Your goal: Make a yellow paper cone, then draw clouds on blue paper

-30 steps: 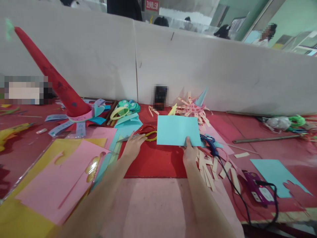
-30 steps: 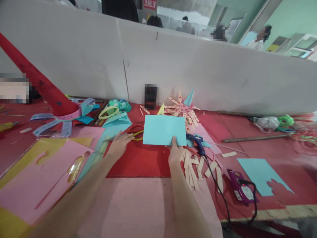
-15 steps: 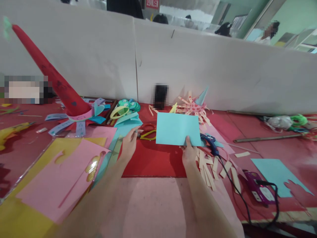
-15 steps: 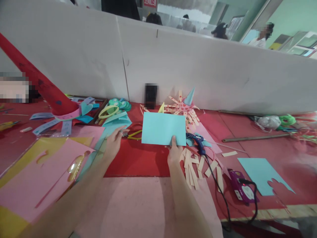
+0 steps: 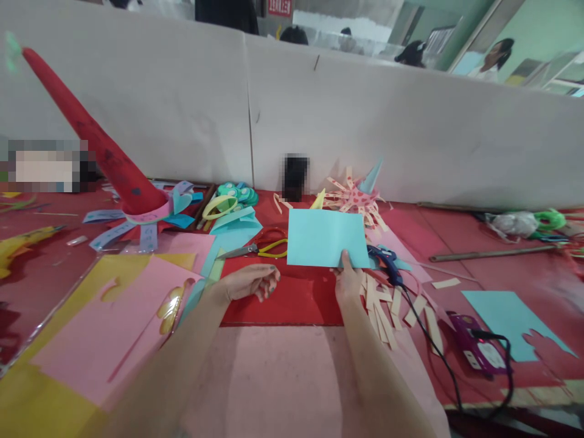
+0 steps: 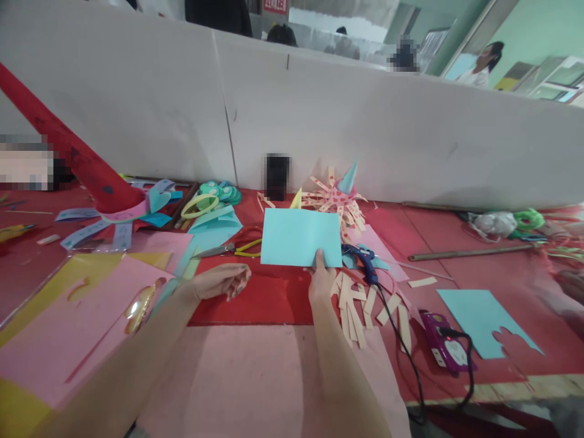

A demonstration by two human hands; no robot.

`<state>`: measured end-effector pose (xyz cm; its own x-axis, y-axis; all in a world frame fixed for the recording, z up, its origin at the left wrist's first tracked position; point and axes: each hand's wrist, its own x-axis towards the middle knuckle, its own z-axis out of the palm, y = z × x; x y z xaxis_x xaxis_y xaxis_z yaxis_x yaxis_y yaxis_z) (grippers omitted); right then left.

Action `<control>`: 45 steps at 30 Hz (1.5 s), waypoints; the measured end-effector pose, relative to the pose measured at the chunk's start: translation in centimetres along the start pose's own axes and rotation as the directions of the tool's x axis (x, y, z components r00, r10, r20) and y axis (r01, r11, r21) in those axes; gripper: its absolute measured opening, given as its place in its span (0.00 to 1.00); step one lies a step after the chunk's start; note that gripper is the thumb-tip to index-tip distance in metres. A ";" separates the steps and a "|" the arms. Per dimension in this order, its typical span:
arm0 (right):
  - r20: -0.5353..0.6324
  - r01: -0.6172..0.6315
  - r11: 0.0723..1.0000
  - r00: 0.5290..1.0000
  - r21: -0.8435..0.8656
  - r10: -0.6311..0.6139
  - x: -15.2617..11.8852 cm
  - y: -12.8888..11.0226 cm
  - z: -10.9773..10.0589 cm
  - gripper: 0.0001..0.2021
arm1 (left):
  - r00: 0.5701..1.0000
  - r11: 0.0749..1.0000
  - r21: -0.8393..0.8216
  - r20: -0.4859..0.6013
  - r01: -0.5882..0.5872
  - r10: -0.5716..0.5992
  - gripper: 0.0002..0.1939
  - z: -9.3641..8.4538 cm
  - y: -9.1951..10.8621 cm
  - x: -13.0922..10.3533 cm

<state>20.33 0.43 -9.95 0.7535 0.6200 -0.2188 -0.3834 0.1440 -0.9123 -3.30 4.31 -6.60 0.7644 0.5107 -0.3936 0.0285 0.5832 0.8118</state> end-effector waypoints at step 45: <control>0.257 0.126 0.963 0.964 -0.236 -0.063 -1.9 0.3 0.9 0.28 | 0.696 0.754 0.610 -0.433 -0.242 0.573 0.18 -0.6 -0.6 2.5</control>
<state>18.30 0.04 -9.49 0.6133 0.7872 -0.0642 -0.1481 0.0347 -0.9884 -1.79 5.70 -8.32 0.2694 0.9630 0.0051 0.2294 -0.0694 0.9709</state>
